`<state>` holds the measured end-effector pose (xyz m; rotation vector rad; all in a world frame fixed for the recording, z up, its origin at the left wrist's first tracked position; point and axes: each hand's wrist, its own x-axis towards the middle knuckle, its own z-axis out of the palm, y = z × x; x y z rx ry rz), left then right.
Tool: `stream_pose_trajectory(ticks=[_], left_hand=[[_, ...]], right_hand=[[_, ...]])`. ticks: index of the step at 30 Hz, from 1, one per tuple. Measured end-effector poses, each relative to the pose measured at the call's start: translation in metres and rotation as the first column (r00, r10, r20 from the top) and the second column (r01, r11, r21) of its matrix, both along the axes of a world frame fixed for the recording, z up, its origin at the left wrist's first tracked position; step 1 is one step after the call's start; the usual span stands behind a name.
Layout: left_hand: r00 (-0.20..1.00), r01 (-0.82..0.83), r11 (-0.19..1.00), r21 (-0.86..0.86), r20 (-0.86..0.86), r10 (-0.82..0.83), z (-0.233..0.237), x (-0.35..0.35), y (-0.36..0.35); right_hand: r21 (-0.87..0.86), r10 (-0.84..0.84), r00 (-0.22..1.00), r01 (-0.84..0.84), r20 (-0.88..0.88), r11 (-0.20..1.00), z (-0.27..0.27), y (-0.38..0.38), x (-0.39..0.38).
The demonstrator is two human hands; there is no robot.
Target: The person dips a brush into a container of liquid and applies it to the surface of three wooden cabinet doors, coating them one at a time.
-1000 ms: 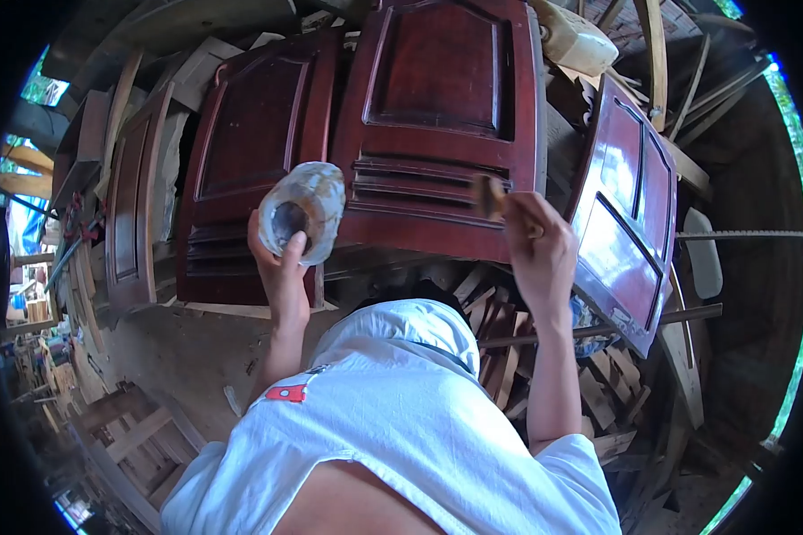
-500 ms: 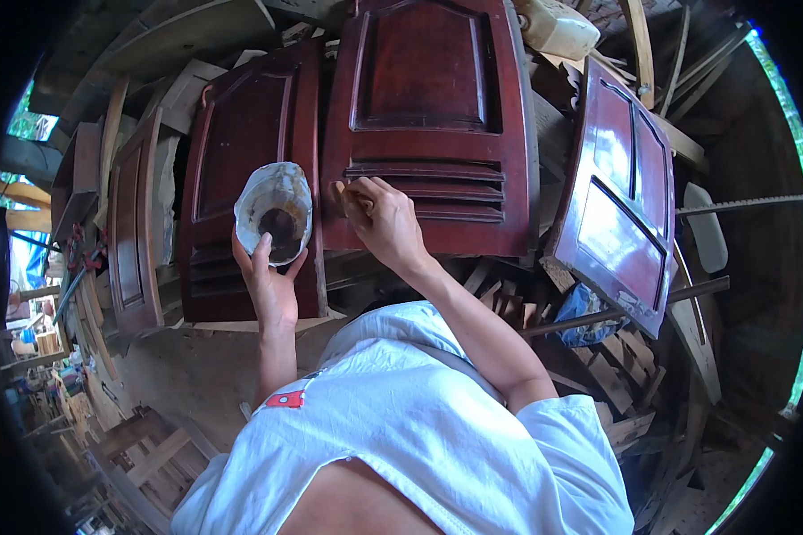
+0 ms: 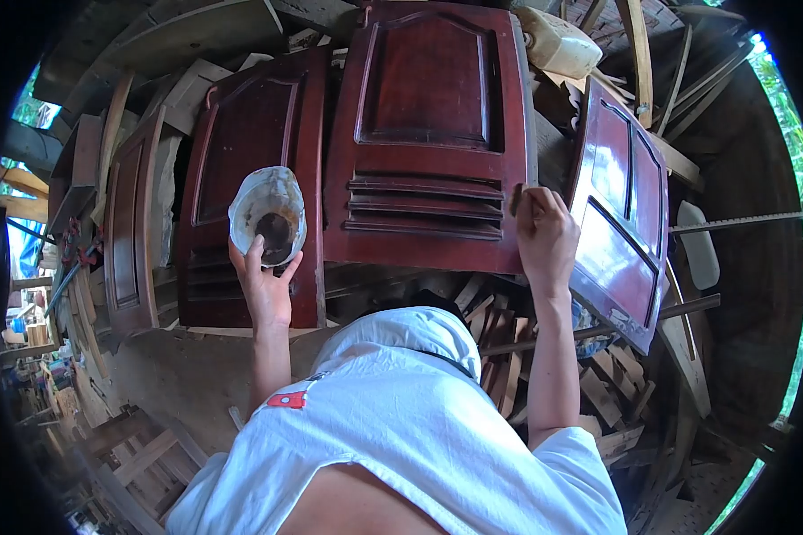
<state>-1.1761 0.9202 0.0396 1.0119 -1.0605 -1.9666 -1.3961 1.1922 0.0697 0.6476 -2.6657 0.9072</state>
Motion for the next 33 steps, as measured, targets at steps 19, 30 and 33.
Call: stream_pose_trajectory(ticks=[19,30,33], left_hand=[[0.996,-0.088,0.995,0.047,0.021,0.087,-0.005,0.015,0.006],[0.999,-0.016,0.999,0.038,-0.041,0.018,-0.001,-0.016,0.007],[0.999,-0.009,0.999,0.042,-0.038,0.011,0.002,-0.019,0.009]], right_hand=[[-0.447,0.376,0.857,-0.198,0.353,0.872,-0.049,-0.130,0.011],[-0.001,0.009,0.996,-0.010,-0.091,1.000,-0.004,-0.017,-0.046],[0.086,0.152,0.973,-0.138,-0.174,0.987,-0.027,-0.045,-0.053]])
